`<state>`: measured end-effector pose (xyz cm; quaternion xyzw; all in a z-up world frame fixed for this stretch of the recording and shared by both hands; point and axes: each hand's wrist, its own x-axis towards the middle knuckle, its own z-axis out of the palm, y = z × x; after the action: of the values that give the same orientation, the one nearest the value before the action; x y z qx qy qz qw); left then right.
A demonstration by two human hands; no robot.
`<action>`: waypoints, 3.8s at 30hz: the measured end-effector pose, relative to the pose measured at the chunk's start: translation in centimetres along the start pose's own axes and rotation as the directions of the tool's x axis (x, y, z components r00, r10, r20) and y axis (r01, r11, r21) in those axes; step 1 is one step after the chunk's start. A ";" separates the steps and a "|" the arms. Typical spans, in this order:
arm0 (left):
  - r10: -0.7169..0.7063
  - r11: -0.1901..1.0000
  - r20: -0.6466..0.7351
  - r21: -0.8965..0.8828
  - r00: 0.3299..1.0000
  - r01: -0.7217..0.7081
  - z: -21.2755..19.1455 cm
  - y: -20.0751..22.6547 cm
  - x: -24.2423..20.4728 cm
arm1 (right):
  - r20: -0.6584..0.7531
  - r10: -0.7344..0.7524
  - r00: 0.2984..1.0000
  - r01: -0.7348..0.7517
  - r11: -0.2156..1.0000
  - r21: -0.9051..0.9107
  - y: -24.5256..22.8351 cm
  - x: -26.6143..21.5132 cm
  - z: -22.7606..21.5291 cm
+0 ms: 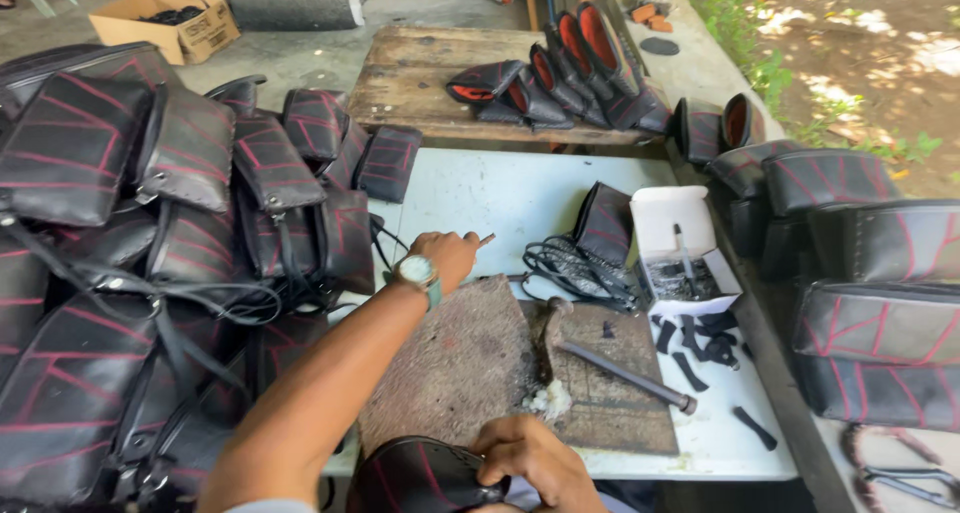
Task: The person repairs a black and red patterned purse by hammering a metal rivet into the strap attachment point. They then attach a black strap to the purse using a metal clasp and inspect the finished product.
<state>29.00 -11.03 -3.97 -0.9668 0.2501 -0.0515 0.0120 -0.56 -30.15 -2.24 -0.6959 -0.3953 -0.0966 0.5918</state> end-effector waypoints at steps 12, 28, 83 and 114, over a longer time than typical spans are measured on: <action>-0.040 0.970 0.174 -0.231 0.984 0.080 -0.3 -0.4 2.0 | -0.457 -0.117 0.882 -0.056 0.936 -0.349 -3.6 1.3 -5.4; -0.048 0.736 -0.278 -0.659 0.959 -0.154 -12.4 5.6 -14.2 | -0.214 0.073 0.974 -0.187 0.795 -0.577 1.5 13.4 -11.4; -0.383 0.408 -0.511 -0.841 0.769 -0.356 -8.9 11.5 -9.4 | -0.400 0.456 0.795 -0.422 0.889 0.176 10.7 7.2 -14.3; -0.323 0.407 -0.465 -0.855 0.824 -0.323 -10.2 12.9 -10.4 | -0.306 0.235 0.923 -0.013 0.811 0.585 8.0 6.4 -10.8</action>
<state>12.66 -17.21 4.52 -0.7497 0.2279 -0.1907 -0.5913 12.60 -37.00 -1.33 -0.4802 -0.2423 -0.0611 0.8408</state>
